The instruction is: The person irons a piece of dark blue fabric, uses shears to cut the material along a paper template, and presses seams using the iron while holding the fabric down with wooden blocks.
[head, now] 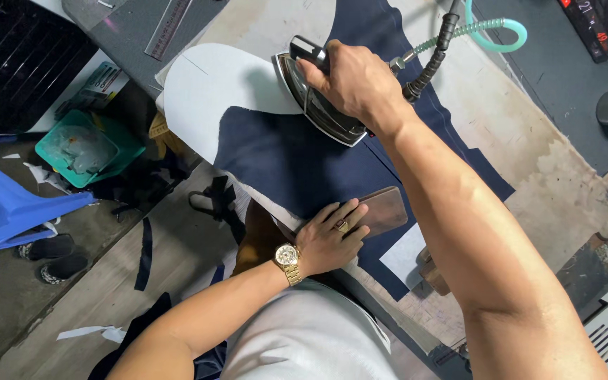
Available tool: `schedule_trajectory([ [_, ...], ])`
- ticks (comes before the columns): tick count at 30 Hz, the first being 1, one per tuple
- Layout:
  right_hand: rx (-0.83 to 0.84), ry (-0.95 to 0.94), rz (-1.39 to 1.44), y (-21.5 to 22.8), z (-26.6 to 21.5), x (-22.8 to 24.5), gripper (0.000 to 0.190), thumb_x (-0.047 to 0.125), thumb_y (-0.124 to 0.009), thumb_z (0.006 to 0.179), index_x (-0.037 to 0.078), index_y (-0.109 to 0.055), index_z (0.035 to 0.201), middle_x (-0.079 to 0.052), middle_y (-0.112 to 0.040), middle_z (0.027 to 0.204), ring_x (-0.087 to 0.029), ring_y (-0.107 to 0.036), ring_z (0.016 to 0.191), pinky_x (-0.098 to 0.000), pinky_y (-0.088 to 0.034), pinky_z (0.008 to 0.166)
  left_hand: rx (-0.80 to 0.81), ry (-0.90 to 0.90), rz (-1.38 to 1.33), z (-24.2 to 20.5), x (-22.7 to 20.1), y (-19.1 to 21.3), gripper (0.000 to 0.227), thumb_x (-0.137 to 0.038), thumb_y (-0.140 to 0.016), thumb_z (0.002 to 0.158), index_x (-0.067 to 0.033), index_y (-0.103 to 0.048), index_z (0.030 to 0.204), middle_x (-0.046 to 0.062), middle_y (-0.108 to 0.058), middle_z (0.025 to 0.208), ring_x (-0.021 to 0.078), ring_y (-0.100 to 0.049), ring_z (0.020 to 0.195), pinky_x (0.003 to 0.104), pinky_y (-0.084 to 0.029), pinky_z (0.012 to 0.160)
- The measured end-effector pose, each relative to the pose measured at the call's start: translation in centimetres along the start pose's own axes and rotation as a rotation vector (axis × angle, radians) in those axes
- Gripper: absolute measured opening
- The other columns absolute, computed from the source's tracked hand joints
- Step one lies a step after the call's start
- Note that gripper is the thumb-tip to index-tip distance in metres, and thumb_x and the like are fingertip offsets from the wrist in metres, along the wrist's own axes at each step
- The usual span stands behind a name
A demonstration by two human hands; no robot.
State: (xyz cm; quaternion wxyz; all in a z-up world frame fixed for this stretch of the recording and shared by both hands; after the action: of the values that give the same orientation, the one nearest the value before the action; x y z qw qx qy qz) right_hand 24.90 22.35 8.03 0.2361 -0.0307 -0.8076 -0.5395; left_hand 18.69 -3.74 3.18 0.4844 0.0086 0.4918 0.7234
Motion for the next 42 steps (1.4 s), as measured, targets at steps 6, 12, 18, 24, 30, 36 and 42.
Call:
schedule_trajectory([
  [6,-0.004,-0.053,0.045,-0.2,0.1,0.1,0.068,0.066,-0.045,0.107,0.0,-0.054,0.095,-0.026,-0.066,0.086,-0.053,-0.062,0.081,-0.0607,-0.046,0.064,0.011,-0.011,0.0,0.0,0.0,0.1,0.007,-0.016,-0.062,0.093,-0.0152,-0.065,0.1,0.017,-0.066,0.133,0.0366,-0.063,0.127,0.048,-0.054,0.099],
  [12,0.034,-0.127,0.028,0.1,-0.1,0.4,0.07,0.069,-0.04,0.106,0.001,-0.054,0.103,-0.024,-0.069,0.093,-0.054,-0.065,0.085,-0.063,-0.049,0.068,0.04,-0.009,-0.009,-0.1,0.1,0.0,0.009,-0.016,-0.06,0.093,-0.0144,-0.067,0.099,0.016,-0.065,0.135,0.0363,-0.063,0.127,0.048,-0.053,0.101],
  [18,-0.015,-0.09,0.018,-0.3,0.0,0.2,0.073,0.072,-0.04,0.104,0.001,-0.055,0.101,-0.026,-0.068,0.093,-0.058,-0.063,0.087,-0.0647,-0.048,0.068,0.069,-0.003,-0.036,-0.1,0.1,0.0,0.011,-0.017,-0.064,0.092,-0.0139,-0.068,0.103,0.018,-0.065,0.135,0.0376,-0.062,0.128,0.049,-0.052,0.101],
  [24,-0.019,-0.086,0.023,0.1,-0.2,0.6,0.068,0.069,-0.042,0.104,0.002,-0.056,0.102,-0.026,-0.069,0.094,-0.057,-0.064,0.085,-0.0647,-0.049,0.067,0.101,0.005,-0.043,-0.3,0.2,-0.2,0.014,-0.02,-0.068,0.092,-0.0138,-0.068,0.105,0.018,-0.064,0.136,0.0371,-0.06,0.129,0.048,-0.05,0.103],
  [30,-0.015,-0.126,0.035,1.2,-0.6,1.2,0.075,0.075,-0.036,0.098,0.003,-0.057,0.1,-0.025,-0.07,0.095,-0.055,-0.067,0.085,-0.0639,-0.051,0.066,0.021,-0.034,-0.041,0.5,-0.1,0.7,0.012,-0.017,-0.059,0.098,-0.0107,-0.068,0.102,0.02,-0.064,0.135,0.0391,-0.062,0.128,0.049,-0.052,0.102],
  [36,0.013,-0.221,0.031,1.1,-0.6,1.7,0.073,0.075,-0.039,0.094,0.006,-0.062,0.106,-0.024,-0.073,0.102,-0.054,-0.068,0.094,-0.0631,-0.052,0.077,0.089,0.0,-0.076,0.0,0.1,0.4,0.018,-0.019,-0.062,0.096,-0.0097,-0.071,0.108,0.019,-0.063,0.137,0.0402,-0.06,0.128,0.05,-0.05,0.102],
  [42,0.079,-0.239,0.079,1.1,-0.7,1.9,0.073,0.072,-0.036,0.095,0.004,-0.061,0.101,-0.023,-0.072,0.1,-0.053,-0.067,0.094,-0.0608,-0.051,0.076,0.076,-0.015,-0.054,-0.2,0.1,0.2,0.017,-0.018,-0.062,0.094,-0.0102,-0.07,0.107,0.02,-0.063,0.136,0.0408,-0.06,0.127,0.051,-0.051,0.099],
])
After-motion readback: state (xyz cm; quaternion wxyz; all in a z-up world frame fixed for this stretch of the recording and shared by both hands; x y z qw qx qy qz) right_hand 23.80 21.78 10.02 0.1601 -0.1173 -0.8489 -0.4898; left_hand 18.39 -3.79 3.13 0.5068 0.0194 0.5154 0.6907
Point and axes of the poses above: each hand's wrist, its own z-axis towards the middle knuckle, its own y-axis out of the back of the hand, x = y × z, the point moved 4 cm from there along z, towards the middle knuckle
